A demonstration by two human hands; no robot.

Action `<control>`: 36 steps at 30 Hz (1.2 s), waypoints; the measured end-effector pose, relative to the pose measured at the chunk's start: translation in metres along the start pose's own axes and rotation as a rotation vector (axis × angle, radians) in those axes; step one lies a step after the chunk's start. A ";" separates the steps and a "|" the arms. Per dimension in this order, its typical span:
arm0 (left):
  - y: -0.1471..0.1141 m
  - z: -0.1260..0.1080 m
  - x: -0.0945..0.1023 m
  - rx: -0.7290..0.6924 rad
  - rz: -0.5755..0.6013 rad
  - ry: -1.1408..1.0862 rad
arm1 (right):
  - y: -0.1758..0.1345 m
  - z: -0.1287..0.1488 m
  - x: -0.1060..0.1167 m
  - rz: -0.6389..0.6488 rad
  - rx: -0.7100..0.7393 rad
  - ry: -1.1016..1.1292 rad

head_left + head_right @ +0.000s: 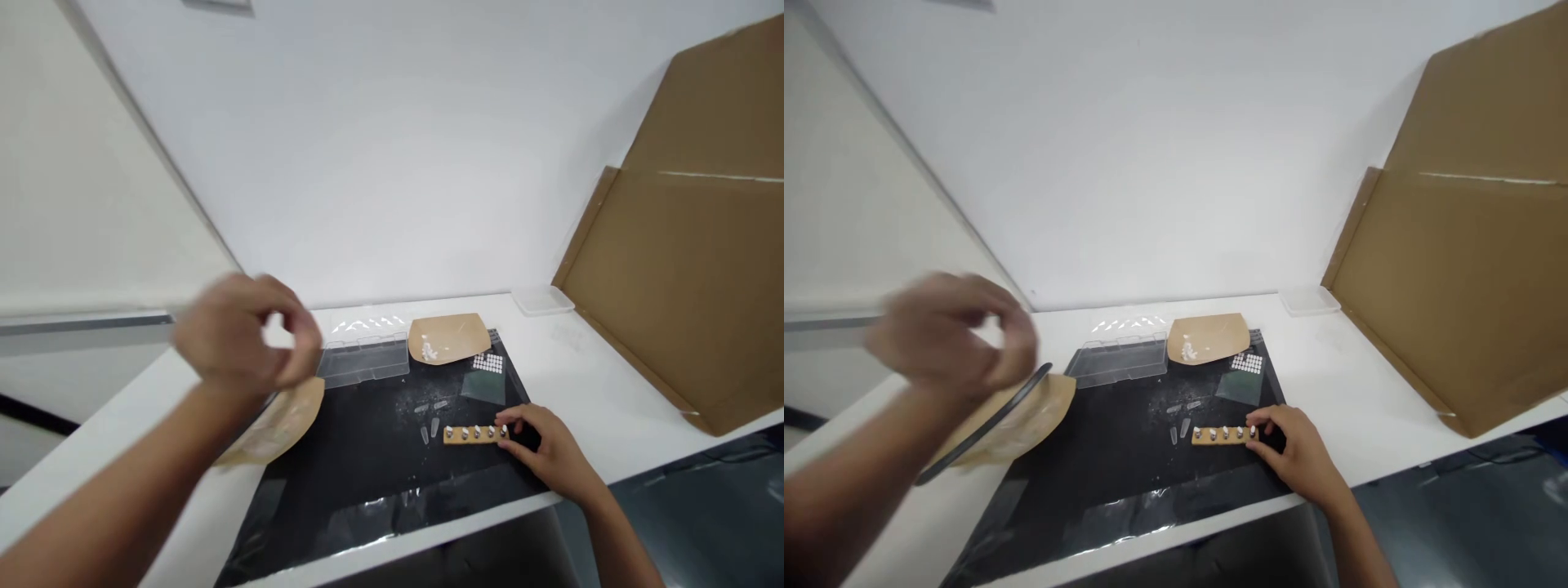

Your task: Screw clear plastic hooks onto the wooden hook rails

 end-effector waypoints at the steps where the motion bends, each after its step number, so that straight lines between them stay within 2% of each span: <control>1: -0.012 -0.012 -0.011 -0.076 0.054 -0.027 | 0.001 0.001 0.000 0.003 0.004 -0.007; 3: -0.047 -0.044 -0.034 -0.234 0.205 -0.110 | 0.003 0.002 -0.001 0.009 0.009 -0.025; 6: -0.100 -0.084 -0.064 -0.285 0.399 -0.149 | 0.008 0.002 -0.003 0.039 -0.004 -0.033; 8: -0.125 -0.100 -0.080 -0.285 0.511 -0.153 | 0.012 0.003 -0.004 0.084 -0.010 -0.016; 10: -0.139 -0.106 -0.093 -0.290 0.585 -0.126 | 0.017 0.007 -0.005 0.138 0.001 0.004; 15: -0.148 -0.094 -0.113 -0.217 0.655 -0.209 | 0.042 0.026 -0.001 0.323 0.068 -0.111; 19: -0.153 -0.084 -0.117 -0.167 0.653 -0.262 | 0.071 0.050 0.007 0.535 0.174 -0.313; 22: -0.158 -0.085 -0.116 -0.186 0.675 -0.292 | 0.091 0.068 0.010 0.707 0.255 -0.296; 24: -0.161 -0.085 -0.116 -0.194 0.700 -0.303 | 0.103 0.079 0.010 0.721 0.332 -0.188; 28: -0.164 -0.085 -0.117 -0.166 0.724 -0.328 | 0.115 0.083 0.003 0.607 0.480 -0.046; 36: -0.166 -0.086 -0.121 -0.118 0.741 -0.383 | 0.100 0.062 -0.014 0.634 0.491 -0.011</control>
Point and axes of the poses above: each hand's wrist, its own y-axis towards the middle knuckle, its own x-axis out of the back of the hand, z = x × y, the point moved 6 cm from there along y, towards the middle knuckle, and after that the axes turned 2 degrees about -y, right-handed, at the moved point
